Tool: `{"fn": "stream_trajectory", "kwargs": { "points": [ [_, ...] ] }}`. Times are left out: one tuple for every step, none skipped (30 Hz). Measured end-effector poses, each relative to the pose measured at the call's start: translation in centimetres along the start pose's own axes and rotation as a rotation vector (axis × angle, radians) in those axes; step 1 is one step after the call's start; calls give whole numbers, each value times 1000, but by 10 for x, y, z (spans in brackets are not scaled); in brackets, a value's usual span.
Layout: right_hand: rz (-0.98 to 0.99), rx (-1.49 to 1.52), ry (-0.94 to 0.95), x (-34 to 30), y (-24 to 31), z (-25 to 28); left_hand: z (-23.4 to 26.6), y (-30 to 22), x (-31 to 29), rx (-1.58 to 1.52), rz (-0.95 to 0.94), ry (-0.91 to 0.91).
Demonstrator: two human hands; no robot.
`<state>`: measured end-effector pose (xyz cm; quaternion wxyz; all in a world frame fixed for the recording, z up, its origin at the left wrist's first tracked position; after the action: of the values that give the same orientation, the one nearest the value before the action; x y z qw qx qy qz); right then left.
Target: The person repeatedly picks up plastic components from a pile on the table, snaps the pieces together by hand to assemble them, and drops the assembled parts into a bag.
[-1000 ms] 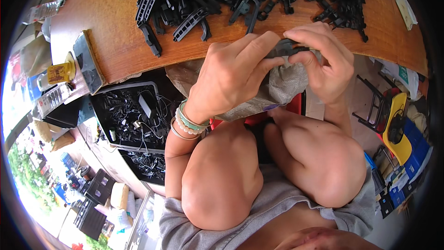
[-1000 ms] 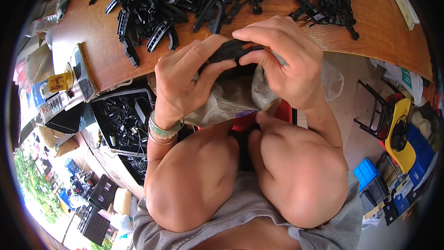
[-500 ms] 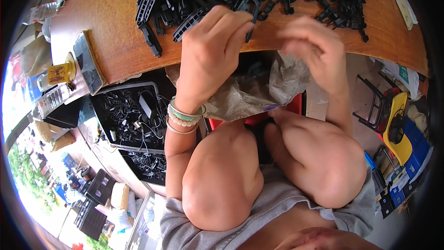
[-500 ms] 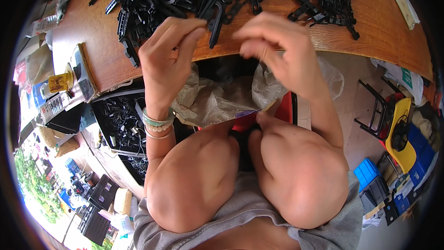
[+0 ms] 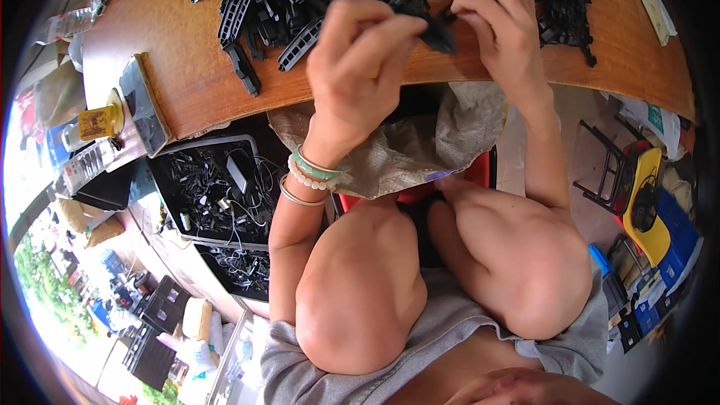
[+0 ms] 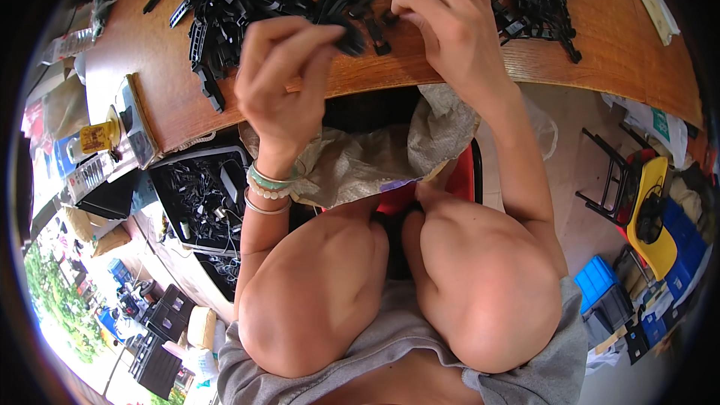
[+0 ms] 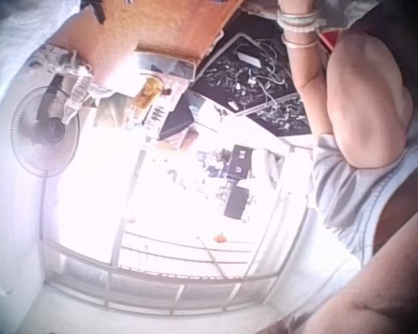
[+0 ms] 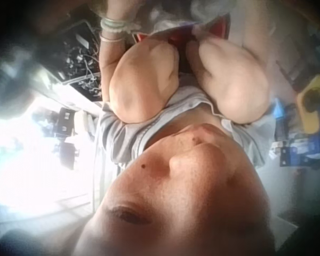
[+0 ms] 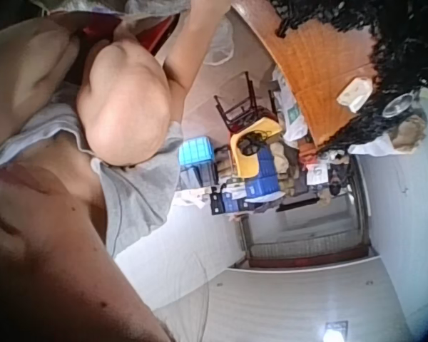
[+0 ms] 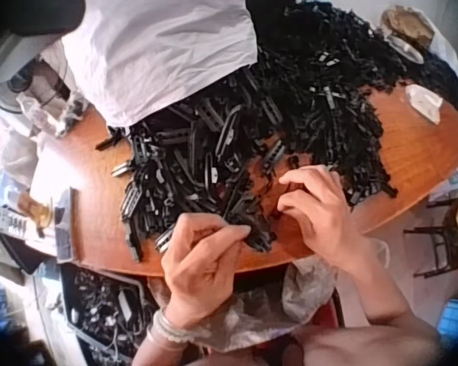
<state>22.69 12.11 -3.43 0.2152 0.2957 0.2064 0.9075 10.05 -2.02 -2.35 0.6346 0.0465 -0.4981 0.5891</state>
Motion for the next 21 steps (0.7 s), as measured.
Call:
{"fn": "stream_trajectory", "kwargs": {
  "points": [
    [-61, 108, 0, 1, 0, 2, 5, 0, 1, -41, 110, -125],
    [-122, 215, 0, 3, 0, 4, 4, 5, 3, -151, 116, -257],
    [-184, 319, 0, 4, 1, 7, 8, 4, 8, -117, 63, -238],
    [-246, 422, 0, 5, 1, 11, 6, 7, 8, -354, 157, -245],
    [-308, 525, -1, 5, 2, 16, 3, 8, 8, -592, 251, -250],
    [-368, 634, -1, 6, 4, 17, 4, 5, 8, -589, 251, -250],
    [-429, 742, 0, 6, 5, 18, 2, 0, 7, -723, 394, -202],
    [-428, 744, 0, 5, 10, 22, 0, -2, 6, -856, 538, -153],
    [-366, 805, 136, 3, 21, 25, 3, -4, 8, -854, 538, -155],
    [-302, 864, 272, 1, 31, 25, 5, -3, 7, -874, 639, -88],
    [-300, 866, 274, -2, 34, 27, 6, -2, 6, -891, 740, -21],
    [-297, 814, 350, -6, 36, 28, 8, -4, 6, -878, 793, 27],
    [-294, 762, 426, -9, 38, 27, 9, -5, 6, -878, 793, 26],
    [-292, 764, 316, -8, 41, 25, 9, -8, 6, -828, 771, 86],
    [-291, 760, 315, -9, 42, 24, 8, -9, 7, -780, 745, 146],
    [-298, 734, 248, -10, 41, 25, 7, -11, 10, -749, 726, 136],
    [-304, 707, 180, -11, 41, 26, 6, -15, 12, -683, 684, 190],
    [-302, 709, 181, -13, 43, 26, 6, -18, 12, -579, 537, 180],
    [-356, 722, 157, -16, 43, 25, 6, -21, 11, -474, 390, 169],
    [-412, 734, 133, -18, 42, 24, 5, -22, 10, -472, 390, 168],
    [-413, 734, 134, -20, 39, 20, 5, -24, 9, -339, 308, 150]
  ]
}}
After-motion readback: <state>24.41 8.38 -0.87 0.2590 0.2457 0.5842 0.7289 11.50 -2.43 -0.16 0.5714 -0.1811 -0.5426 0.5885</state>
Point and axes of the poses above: each hand's wrist, its own x-axis towards the middle knuckle, its own z-axis out of the back of the hand, y = z × x, the point moved 3 cm from there along x, towards the middle knuckle, and after that the axes turned 10 degrees about -z, right-handed, at the moved point
